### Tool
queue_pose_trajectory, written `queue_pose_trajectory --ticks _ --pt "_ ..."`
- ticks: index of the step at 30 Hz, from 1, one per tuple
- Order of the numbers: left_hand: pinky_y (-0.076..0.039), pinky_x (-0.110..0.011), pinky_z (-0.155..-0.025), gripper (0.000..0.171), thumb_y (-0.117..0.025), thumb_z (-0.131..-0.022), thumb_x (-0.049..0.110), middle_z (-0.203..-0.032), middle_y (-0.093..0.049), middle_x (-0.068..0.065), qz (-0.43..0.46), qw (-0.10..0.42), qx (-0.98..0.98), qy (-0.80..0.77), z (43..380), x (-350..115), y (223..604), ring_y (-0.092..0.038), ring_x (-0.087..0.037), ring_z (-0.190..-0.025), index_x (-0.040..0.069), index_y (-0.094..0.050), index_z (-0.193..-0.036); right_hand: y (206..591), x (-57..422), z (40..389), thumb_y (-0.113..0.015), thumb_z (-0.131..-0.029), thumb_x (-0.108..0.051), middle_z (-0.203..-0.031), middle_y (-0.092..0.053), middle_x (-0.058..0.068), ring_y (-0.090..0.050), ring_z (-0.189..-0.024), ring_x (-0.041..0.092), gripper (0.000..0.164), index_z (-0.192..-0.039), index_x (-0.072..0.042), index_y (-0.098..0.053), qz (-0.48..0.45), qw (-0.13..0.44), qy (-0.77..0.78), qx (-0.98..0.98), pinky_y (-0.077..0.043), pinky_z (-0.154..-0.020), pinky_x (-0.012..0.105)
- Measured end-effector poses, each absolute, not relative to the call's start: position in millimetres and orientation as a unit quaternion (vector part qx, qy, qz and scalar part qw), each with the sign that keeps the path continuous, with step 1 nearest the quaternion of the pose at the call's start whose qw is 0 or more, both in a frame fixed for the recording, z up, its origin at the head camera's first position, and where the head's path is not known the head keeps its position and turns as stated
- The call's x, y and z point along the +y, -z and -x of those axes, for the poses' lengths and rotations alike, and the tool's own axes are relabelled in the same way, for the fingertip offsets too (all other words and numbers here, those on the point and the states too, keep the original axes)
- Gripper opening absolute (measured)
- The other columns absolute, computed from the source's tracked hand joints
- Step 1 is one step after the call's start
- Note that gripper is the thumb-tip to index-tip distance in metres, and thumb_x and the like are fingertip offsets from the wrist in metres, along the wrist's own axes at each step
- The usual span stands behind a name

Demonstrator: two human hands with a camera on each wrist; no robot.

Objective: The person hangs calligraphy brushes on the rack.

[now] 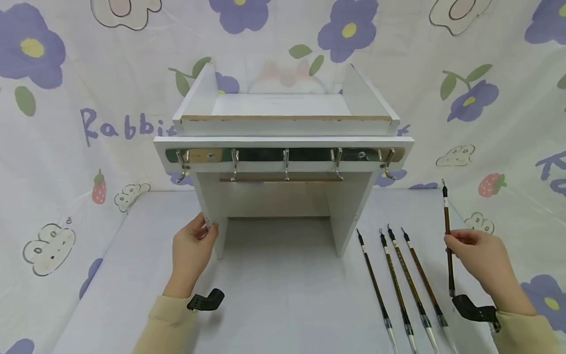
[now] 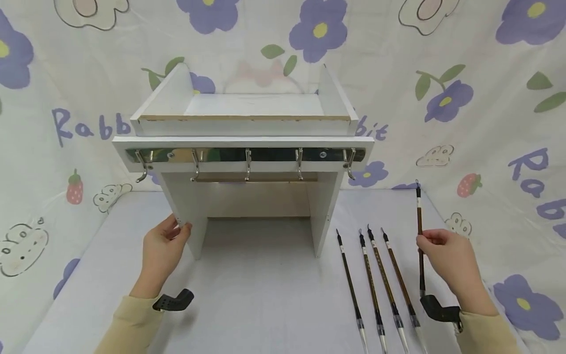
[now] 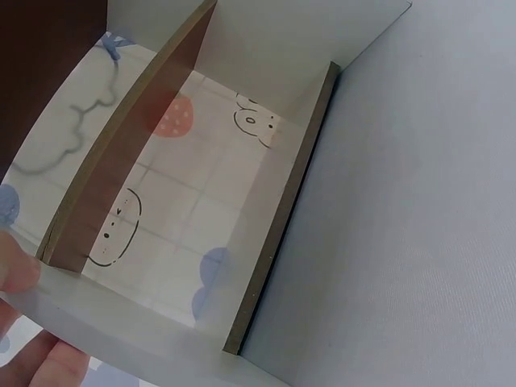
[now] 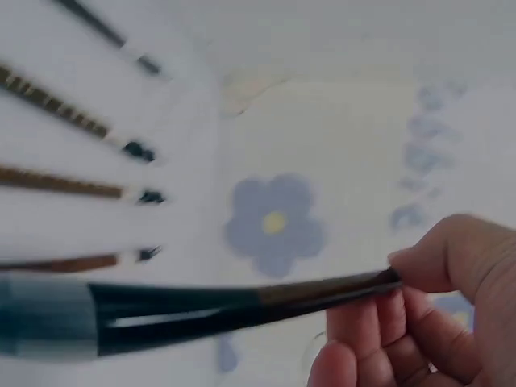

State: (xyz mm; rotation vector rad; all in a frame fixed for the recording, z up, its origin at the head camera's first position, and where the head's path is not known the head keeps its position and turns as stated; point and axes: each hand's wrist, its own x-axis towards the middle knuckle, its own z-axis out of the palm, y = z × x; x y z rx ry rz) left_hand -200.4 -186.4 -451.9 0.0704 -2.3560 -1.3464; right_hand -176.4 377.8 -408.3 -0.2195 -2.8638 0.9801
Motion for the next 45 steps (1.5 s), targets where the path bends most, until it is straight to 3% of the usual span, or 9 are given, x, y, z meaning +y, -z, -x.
queue_pose_trajectory --ticks 5,10,18,26,35,42,45 --pt "-0.057 -0.034 -0.078 0.04 -0.064 -0.093 0.022 -0.125 -0.064 -0.001 -0.031 0.213 -0.848 0.485 199 -189 449 -0.067 -0.023 -0.099 0.016 -0.062 -0.132 388 352 172 -0.059 -0.095 -0.038 -0.101 -0.068 0.019 -0.058 -0.077 0.0 0.045 -0.115 0.003 -0.064 0.034 0.096 -0.346 -0.933 -0.049 -0.06 0.02" --pt "-0.057 -0.033 -0.078 0.041 -0.063 -0.094 0.022 -0.128 -0.062 -0.003 -0.035 0.201 -0.846 0.493 198 -188 450 -0.067 -0.025 -0.102 0.015 -0.06 -0.133 383 342 168 -0.06 -0.096 -0.034 -0.099 -0.069 0.014 -0.057 -0.079 -0.006 0.04 -0.114 0.001 -0.065 0.017 0.102 -0.367 -0.924 -0.047 -0.063 0.013" --pt "-0.057 -0.032 -0.076 0.039 -0.064 -0.093 0.02 -0.125 -0.063 -0.002 -0.029 0.217 -0.845 0.488 199 -186 452 -0.068 -0.023 -0.098 0.015 -0.062 -0.131 380 331 159 -0.065 -0.094 -0.026 -0.096 -0.068 -0.001 -0.061 -0.084 -0.001 0.028 -0.111 -0.004 -0.065 -0.021 0.134 -0.409 -0.903 -0.05 -0.067 0.011" --pt "-0.057 -0.034 -0.077 0.041 -0.063 -0.094 0.022 -0.127 -0.063 -0.004 -0.034 0.211 -0.847 0.488 197 -186 453 -0.067 -0.025 -0.1 0.013 -0.06 -0.133 376 314 153 -0.071 -0.088 -0.011 -0.088 -0.067 -0.002 -0.057 -0.079 0.001 0.014 -0.101 -0.009 -0.069 -0.096 0.219 -0.366 -0.9 -0.043 -0.067 0.011" --pt "-0.056 -0.029 -0.076 0.039 -0.064 -0.093 0.02 -0.124 -0.064 -0.003 -0.028 0.219 -0.845 0.488 198 -184 452 -0.068 -0.023 -0.098 0.013 -0.062 -0.131 373 302 148 -0.076 -0.077 0.007 -0.088 -0.065 -0.005 -0.054 -0.08 0.003 0.027 -0.096 -0.013 -0.07 -0.184 0.285 -0.349 -0.873 -0.043 -0.062 0.011" --pt "-0.056 -0.03 -0.079 0.042 -0.061 -0.094 0.023 -0.127 -0.063 -0.007 -0.026 0.208 -0.848 0.487 197 -183 450 -0.067 -0.026 -0.101 0.011 -0.059 -0.134 361 286 144 -0.073 -0.074 0.015 -0.085 -0.064 -0.001 -0.053 -0.078 0.003 0.029 -0.093 -0.006 -0.068 -0.211 0.289 -0.352 -0.865 -0.042 -0.066 0.01" --pt "-0.056 -0.03 -0.078 0.042 -0.062 -0.094 0.022 -0.126 -0.063 -0.006 -0.027 0.207 -0.849 0.486 198 -182 450 -0.067 -0.025 -0.1 0.011 -0.059 -0.134 362 286 143 -0.074 -0.076 0.012 -0.087 -0.064 -0.002 -0.053 -0.079 0.003 0.028 -0.094 -0.009 -0.069 -0.204 0.281 -0.355 -0.868 -0.042 -0.059 0.01"
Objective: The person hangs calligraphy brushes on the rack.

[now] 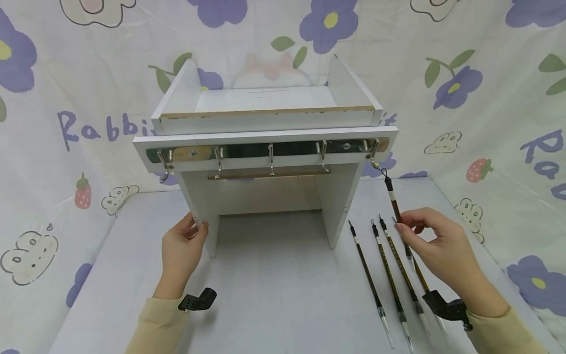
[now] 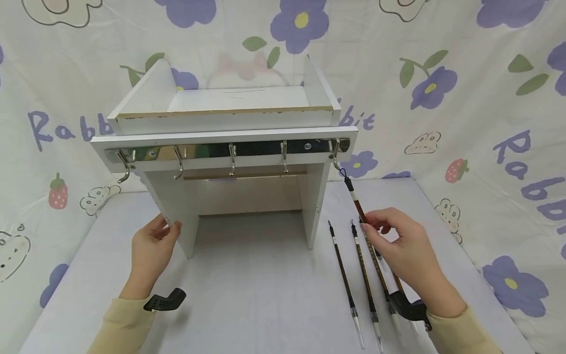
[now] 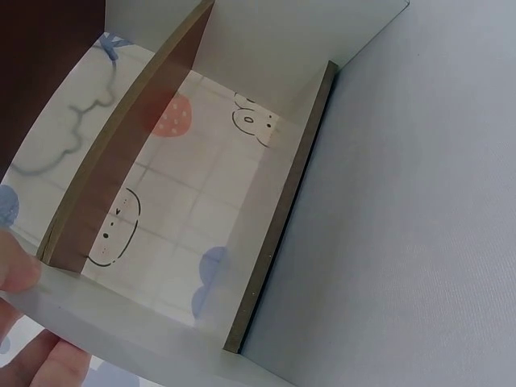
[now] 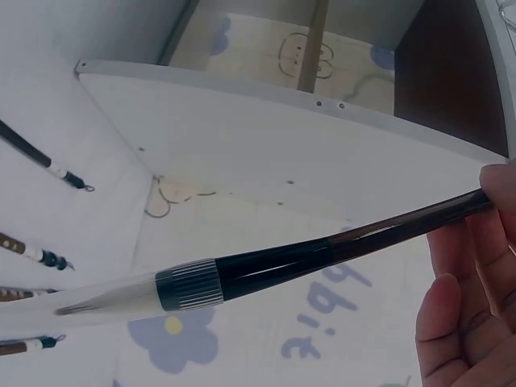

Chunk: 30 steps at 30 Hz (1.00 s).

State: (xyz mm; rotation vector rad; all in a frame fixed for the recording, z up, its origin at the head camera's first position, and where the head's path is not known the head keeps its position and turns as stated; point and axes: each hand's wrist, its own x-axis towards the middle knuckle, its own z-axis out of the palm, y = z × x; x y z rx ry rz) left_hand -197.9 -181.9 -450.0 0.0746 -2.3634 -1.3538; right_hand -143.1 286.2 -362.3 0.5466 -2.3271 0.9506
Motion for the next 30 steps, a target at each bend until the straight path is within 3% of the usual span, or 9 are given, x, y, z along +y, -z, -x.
queue_pose_trajectory --ticks 4,11,24,30 --pt "-0.056 -0.031 -0.077 0.042 -0.062 -0.093 0.021 -0.126 -0.063 -0.005 -0.026 0.209 -0.848 0.486 198.7 -182.1 450.8 -0.067 -0.024 -0.1 0.01 -0.059 -0.134 371.7 293.6 149.1 -0.076 -0.079 0.004 -0.09 -0.063 -0.009 -0.052 -0.081 0.003 0.028 -0.097 -0.017 -0.069 -0.192 0.269 -0.351 -0.876 -0.043 -0.053 0.012" --pt "-0.056 -0.033 -0.078 0.043 -0.061 -0.094 0.022 -0.127 -0.062 -0.007 -0.024 0.205 -0.849 0.487 197.9 -182.0 451.0 -0.067 -0.027 -0.101 0.01 -0.058 -0.135 368.1 291.1 150.1 -0.074 -0.08 0.004 -0.089 -0.063 -0.01 -0.053 -0.079 0.003 0.024 -0.096 -0.013 -0.069 -0.197 0.271 -0.339 -0.879 -0.042 -0.065 0.01" --pt "-0.056 -0.024 -0.075 0.042 -0.062 -0.094 0.022 -0.127 -0.063 -0.005 -0.024 0.204 -0.846 0.491 198.9 -182.4 450.6 -0.067 -0.025 -0.1 0.013 -0.059 -0.135 366.0 289.3 150.2 -0.075 -0.08 0.002 -0.086 -0.062 -0.01 -0.052 -0.077 0.002 0.023 -0.095 -0.014 -0.069 -0.188 0.271 -0.336 -0.882 -0.041 -0.062 0.012" --pt "-0.056 -0.026 -0.075 0.041 -0.063 -0.093 0.019 -0.125 -0.063 -0.004 -0.026 0.208 -0.847 0.489 199.2 -183.0 451.1 -0.068 -0.022 -0.099 0.013 -0.06 -0.134 366.5 288.2 149.7 -0.075 -0.08 0.002 -0.086 -0.063 -0.01 -0.052 -0.076 0.003 0.023 -0.095 -0.014 -0.069 -0.191 0.267 -0.345 -0.88 -0.042 -0.062 0.013"
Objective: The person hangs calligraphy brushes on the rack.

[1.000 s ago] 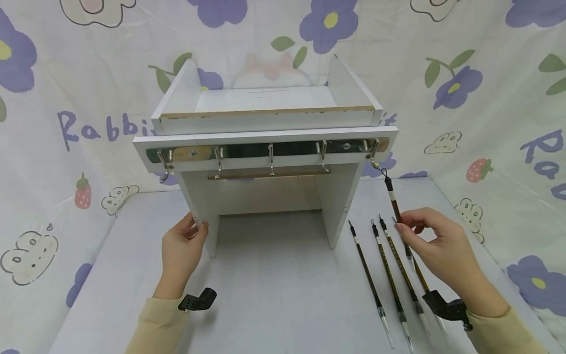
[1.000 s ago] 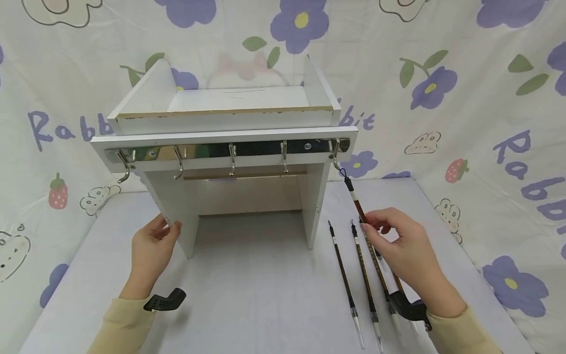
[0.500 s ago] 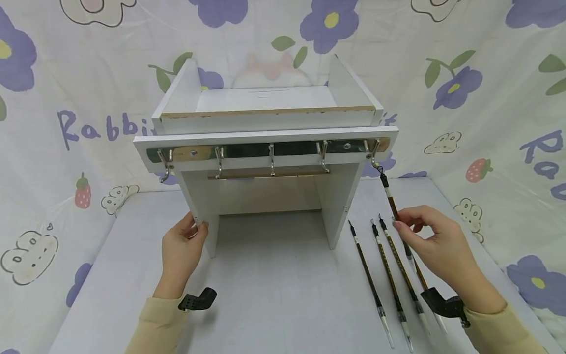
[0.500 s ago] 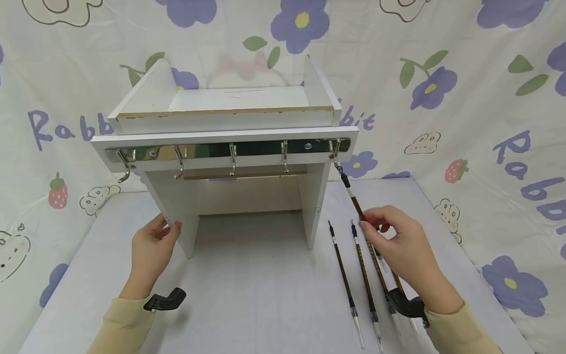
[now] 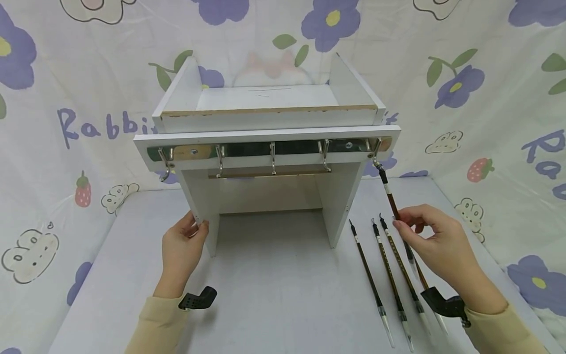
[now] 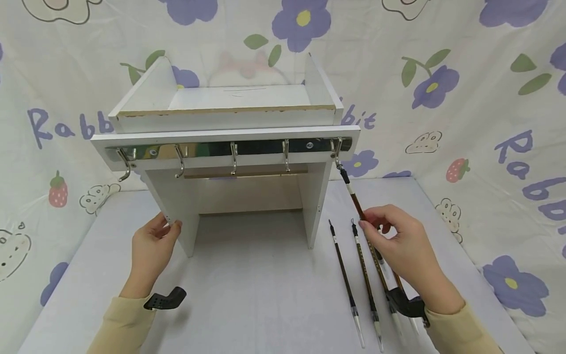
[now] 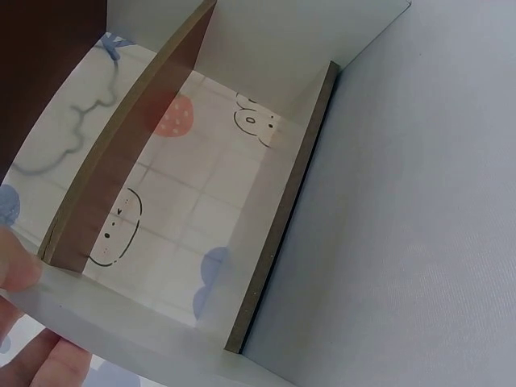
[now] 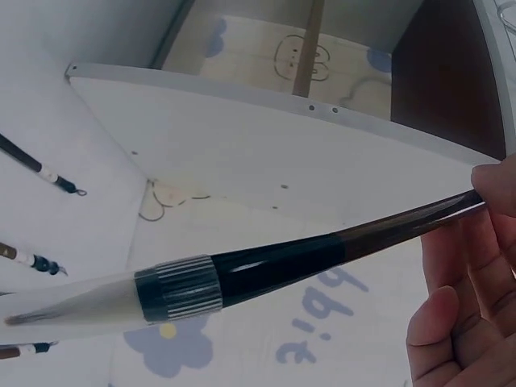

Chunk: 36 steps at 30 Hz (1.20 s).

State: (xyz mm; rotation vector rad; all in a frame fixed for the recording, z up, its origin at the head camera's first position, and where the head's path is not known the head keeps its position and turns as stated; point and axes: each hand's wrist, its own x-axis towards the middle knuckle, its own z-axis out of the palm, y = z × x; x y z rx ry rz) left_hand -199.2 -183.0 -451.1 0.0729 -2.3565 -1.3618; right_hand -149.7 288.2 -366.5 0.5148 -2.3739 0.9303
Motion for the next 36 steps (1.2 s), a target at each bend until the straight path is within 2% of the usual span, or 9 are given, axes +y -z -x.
queue_pose_trajectory --ticks 10,17,22,28,36 --pt "-0.056 -0.03 -0.078 0.042 -0.061 -0.094 0.021 -0.127 -0.062 -0.005 -0.024 0.205 -0.847 0.489 197 -181 450 -0.067 -0.026 -0.101 0.013 -0.058 -0.135 378 287 152 -0.075 -0.081 0.001 -0.085 -0.064 -0.009 -0.055 -0.073 0.003 0.021 -0.095 -0.012 -0.068 -0.179 0.255 -0.354 -0.882 -0.044 -0.063 0.014" --pt "-0.056 -0.029 -0.077 0.042 -0.061 -0.094 0.021 -0.127 -0.062 -0.006 -0.027 0.207 -0.849 0.486 197 -181 450 -0.067 -0.025 -0.101 0.012 -0.058 -0.135 382 271 154 -0.07 -0.089 -0.013 -0.086 -0.064 -0.006 -0.055 -0.077 0.008 0.012 -0.1 -0.014 -0.066 -0.137 0.19 -0.368 -0.9 -0.046 -0.061 0.018" --pt "-0.055 -0.026 -0.077 0.041 -0.061 -0.094 0.021 -0.127 -0.063 -0.007 -0.026 0.206 -0.847 0.488 197 -180 449 -0.067 -0.026 -0.1 0.011 -0.059 -0.134 387 256 162 -0.067 -0.092 -0.019 -0.089 -0.066 -0.006 -0.058 -0.08 0.01 0.01 -0.1 -0.016 -0.062 -0.145 0.16 -0.38 -0.899 -0.047 -0.063 0.022" --pt "-0.056 -0.025 -0.076 0.042 -0.062 -0.094 0.021 -0.128 -0.062 -0.006 -0.021 0.206 -0.845 0.493 199 -180 450 -0.067 -0.025 -0.101 0.011 -0.059 -0.134 394 246 171 -0.068 -0.092 -0.019 -0.087 -0.066 -0.007 -0.062 -0.081 0.011 0.011 -0.098 -0.017 -0.059 -0.155 0.158 -0.402 -0.888 -0.048 -0.068 0.023" --pt "-0.057 -0.028 -0.075 0.043 -0.063 -0.094 0.024 -0.128 -0.061 -0.003 -0.028 0.203 -0.848 0.488 198 -182 451 -0.067 -0.021 -0.101 0.013 -0.059 -0.135 396 243 173 -0.068 -0.092 -0.019 -0.085 -0.066 -0.007 -0.062 -0.078 0.013 0.012 -0.1 -0.017 -0.059 -0.159 0.156 -0.401 -0.889 -0.049 -0.064 0.025"
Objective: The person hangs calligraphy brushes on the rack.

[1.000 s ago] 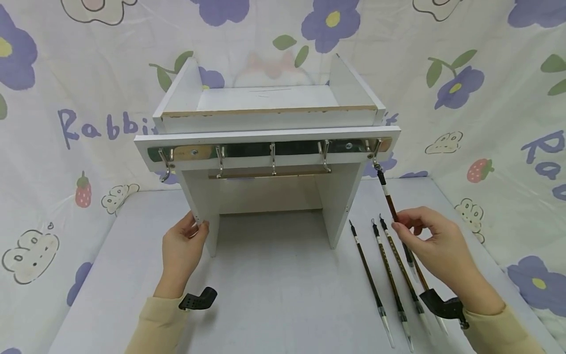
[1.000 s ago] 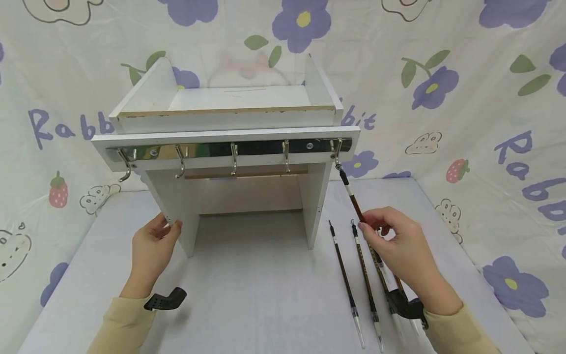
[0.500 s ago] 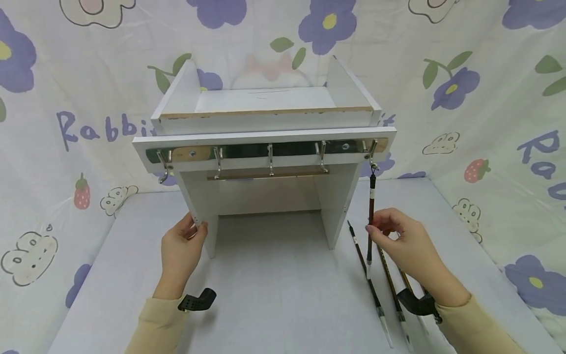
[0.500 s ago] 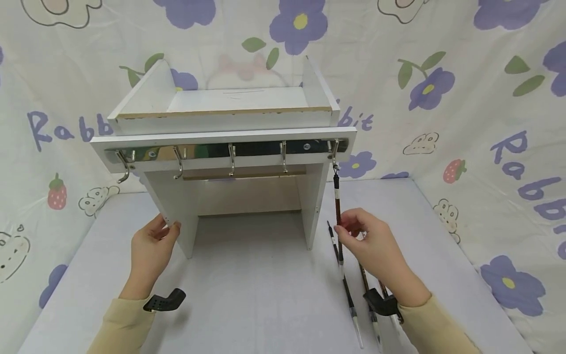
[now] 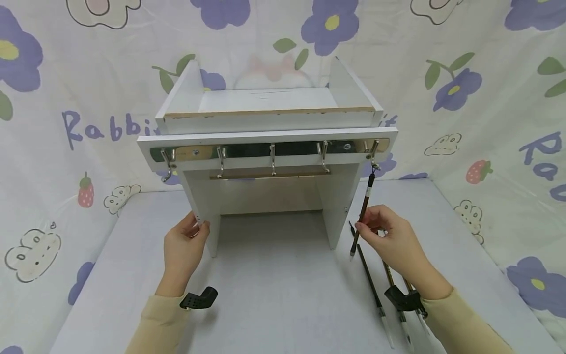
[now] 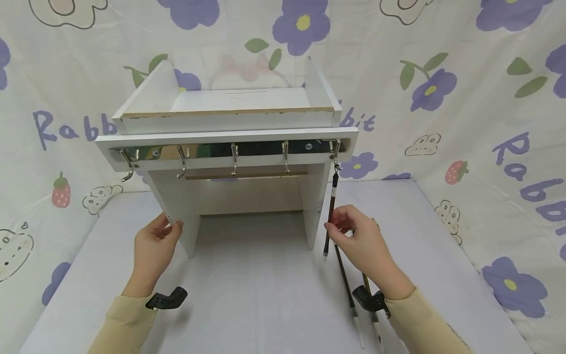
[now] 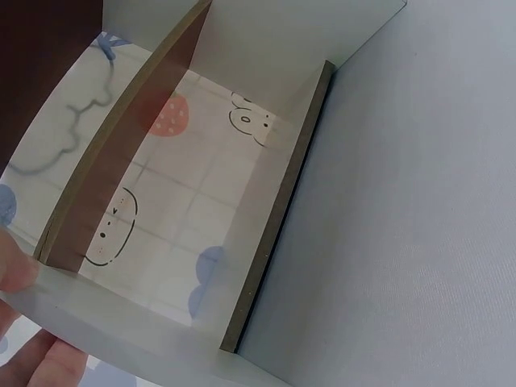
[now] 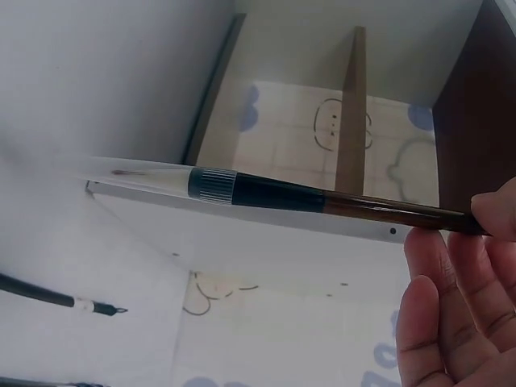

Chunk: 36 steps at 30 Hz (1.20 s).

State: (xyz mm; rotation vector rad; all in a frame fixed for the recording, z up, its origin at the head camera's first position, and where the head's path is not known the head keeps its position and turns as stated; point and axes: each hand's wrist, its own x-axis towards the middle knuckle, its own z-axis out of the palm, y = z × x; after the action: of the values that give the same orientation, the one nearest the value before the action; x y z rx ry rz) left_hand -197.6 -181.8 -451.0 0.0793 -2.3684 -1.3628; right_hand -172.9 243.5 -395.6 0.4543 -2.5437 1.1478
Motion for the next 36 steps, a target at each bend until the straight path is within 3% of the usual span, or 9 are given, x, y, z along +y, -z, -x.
queue_pose_trajectory --ticks 10,18,31,36 --pt "-0.057 -0.03 -0.075 0.042 -0.063 -0.094 0.023 -0.128 -0.062 -0.004 -0.025 0.209 -0.851 0.481 198 -183 456 -0.067 -0.023 -0.1 0.012 -0.059 -0.134 398 247 173 -0.069 -0.09 -0.014 -0.091 -0.065 -0.006 -0.06 -0.077 0.012 0.018 -0.107 -0.014 -0.061 -0.171 0.168 -0.403 -0.883 -0.048 -0.065 0.019" --pt "-0.057 -0.03 -0.076 0.042 -0.062 -0.094 0.022 -0.128 -0.062 -0.006 -0.023 0.21 -0.85 0.483 199 -181 455 -0.067 -0.024 -0.1 0.01 -0.059 -0.134 398 262 174 -0.07 -0.091 -0.021 -0.091 -0.065 -0.004 -0.061 -0.078 0.013 0.025 -0.113 -0.015 -0.061 -0.152 0.167 -0.373 -0.9 -0.049 -0.066 0.018" --pt "-0.055 -0.021 -0.073 0.041 -0.063 -0.093 0.022 -0.126 -0.063 -0.004 -0.021 0.21 -0.847 0.487 197 -181 452 -0.068 -0.02 -0.099 0.013 -0.061 -0.133 416 313 173 -0.068 -0.09 -0.038 -0.096 -0.067 0.001 -0.06 -0.08 0.014 0.041 -0.123 -0.015 -0.062 -0.085 0.102 -0.356 -0.925 -0.05 -0.063 0.022" --pt "-0.055 -0.021 -0.074 0.041 -0.062 -0.094 0.022 -0.126 -0.063 -0.004 -0.023 0.21 -0.847 0.488 197 -181 451 -0.067 -0.022 -0.099 0.012 -0.06 -0.133 429 336 172 -0.064 -0.091 -0.043 -0.107 -0.066 0.005 -0.061 -0.091 0.016 0.048 -0.128 -0.012 -0.06 -0.051 0.056 -0.37 -0.926 -0.052 -0.069 0.022"
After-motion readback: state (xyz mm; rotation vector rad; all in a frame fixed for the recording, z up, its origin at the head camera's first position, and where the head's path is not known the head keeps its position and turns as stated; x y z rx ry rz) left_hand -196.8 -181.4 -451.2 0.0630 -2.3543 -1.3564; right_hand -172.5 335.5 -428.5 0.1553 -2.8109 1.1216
